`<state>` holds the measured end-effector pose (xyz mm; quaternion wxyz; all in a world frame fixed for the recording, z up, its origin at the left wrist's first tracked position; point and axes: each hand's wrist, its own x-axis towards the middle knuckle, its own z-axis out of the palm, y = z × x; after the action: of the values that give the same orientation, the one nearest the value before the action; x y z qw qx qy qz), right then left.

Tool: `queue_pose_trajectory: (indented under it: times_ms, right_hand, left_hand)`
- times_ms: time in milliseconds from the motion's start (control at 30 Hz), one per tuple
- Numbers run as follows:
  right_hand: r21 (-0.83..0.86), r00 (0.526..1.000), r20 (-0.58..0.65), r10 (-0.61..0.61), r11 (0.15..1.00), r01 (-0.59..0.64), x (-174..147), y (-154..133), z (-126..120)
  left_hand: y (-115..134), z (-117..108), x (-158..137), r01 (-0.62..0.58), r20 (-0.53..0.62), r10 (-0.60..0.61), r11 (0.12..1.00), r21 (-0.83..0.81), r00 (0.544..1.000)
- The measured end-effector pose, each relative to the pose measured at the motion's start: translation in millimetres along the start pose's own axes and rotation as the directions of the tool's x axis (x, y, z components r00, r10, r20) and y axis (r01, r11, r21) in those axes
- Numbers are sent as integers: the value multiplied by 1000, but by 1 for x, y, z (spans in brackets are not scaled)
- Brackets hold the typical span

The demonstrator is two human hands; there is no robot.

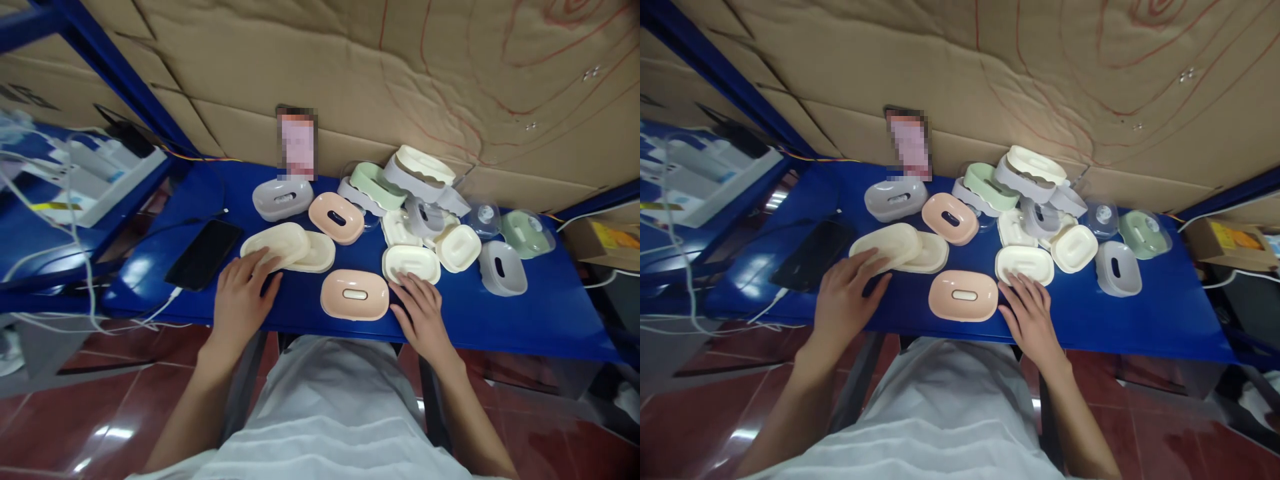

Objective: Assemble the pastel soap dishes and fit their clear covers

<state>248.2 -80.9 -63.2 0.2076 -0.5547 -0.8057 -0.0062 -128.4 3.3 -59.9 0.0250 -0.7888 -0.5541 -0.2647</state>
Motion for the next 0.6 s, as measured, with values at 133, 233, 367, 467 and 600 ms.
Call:
queue_pose_trajectory:
  times_ms: [133,233,367,467,600]
  right_hand:
    - [-32,999,25,21,999,-20,-1,3,4]
    - [-39,999,22,26,999,-25,0,0,5]
    - [-46,999,11,41,998,-40,-1,-2,7]
    - [-50,998,5,61,997,-61,-2,-2,8]
    - [-48,998,-6,65,997,-65,-2,-1,9]
  left_hand:
    - [-12,-4,12,1,56,1,999,-37,998]
    - [-15,-10,33,12,48,-11,1000,-14,999]
    - [-15,-16,67,-16,72,13,999,32,997]
    - [-16,-17,92,-38,135,33,999,38,990]
    - [-27,-12,125,-6,188,-14,995,101,982]
